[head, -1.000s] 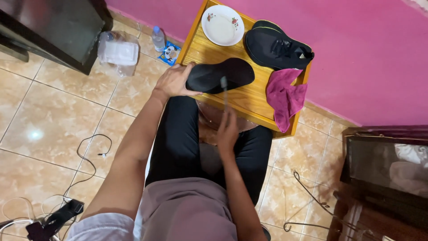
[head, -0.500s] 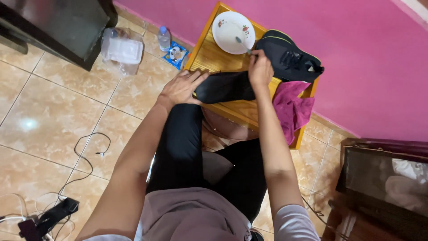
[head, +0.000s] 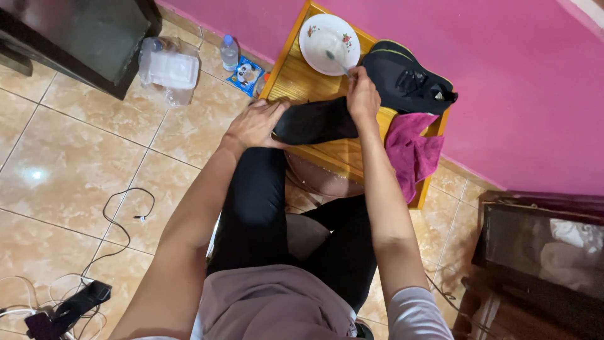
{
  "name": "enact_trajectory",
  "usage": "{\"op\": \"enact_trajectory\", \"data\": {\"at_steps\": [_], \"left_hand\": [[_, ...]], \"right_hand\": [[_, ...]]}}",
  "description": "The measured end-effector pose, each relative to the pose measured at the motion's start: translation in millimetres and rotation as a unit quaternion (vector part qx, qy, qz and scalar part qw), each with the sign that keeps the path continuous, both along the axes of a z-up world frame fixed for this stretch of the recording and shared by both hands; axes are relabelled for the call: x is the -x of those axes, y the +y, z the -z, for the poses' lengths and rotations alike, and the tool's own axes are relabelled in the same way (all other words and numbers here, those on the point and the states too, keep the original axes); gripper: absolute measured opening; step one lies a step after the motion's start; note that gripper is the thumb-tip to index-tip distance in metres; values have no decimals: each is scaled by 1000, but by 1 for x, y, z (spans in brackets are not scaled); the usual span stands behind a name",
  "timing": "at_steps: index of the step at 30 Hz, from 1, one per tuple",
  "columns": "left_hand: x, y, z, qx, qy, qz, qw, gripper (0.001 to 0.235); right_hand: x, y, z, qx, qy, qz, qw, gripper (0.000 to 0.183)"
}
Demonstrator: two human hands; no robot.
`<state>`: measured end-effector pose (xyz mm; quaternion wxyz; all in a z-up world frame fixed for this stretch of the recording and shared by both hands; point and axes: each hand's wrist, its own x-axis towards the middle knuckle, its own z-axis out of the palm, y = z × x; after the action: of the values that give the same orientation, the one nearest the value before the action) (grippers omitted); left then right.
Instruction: The person cleans a black shoe by first wiping it with a pink cloth and then scrubbing the sole with a toothbrush. The shoe is held on a small wooden table during the process.
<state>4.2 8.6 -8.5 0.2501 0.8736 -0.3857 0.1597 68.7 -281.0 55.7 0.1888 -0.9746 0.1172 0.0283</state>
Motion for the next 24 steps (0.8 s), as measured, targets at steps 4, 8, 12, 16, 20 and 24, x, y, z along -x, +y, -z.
{"op": "enact_trajectory", "data": {"at_steps": [4, 8, 12, 16, 20, 24], "left_hand": [[0, 1, -3, 2, -6, 0, 1000, 105], [0, 1, 0, 11, 102, 0, 995, 102], [-1, -2, 1, 6, 170, -15, 985, 103], [5, -1, -19, -5, 205, 0, 979, 101], [11, -1, -29, -4, 163, 4, 987, 96], [14, -6, -32, -45, 134, -29, 990, 102]], "right_hand": [[-16, -26, 38, -108, -44, 81, 990, 21], [5, -39, 53, -369, -103, 104, 918, 27], [95, -15, 16, -381, -144, 30, 913, 28], [193, 28, -23, -362, -191, -69, 910, 31], [195, 11, -12, -171, -121, 105, 972, 22], [194, 45, 12, -56, -146, 125, 980, 29]]}}
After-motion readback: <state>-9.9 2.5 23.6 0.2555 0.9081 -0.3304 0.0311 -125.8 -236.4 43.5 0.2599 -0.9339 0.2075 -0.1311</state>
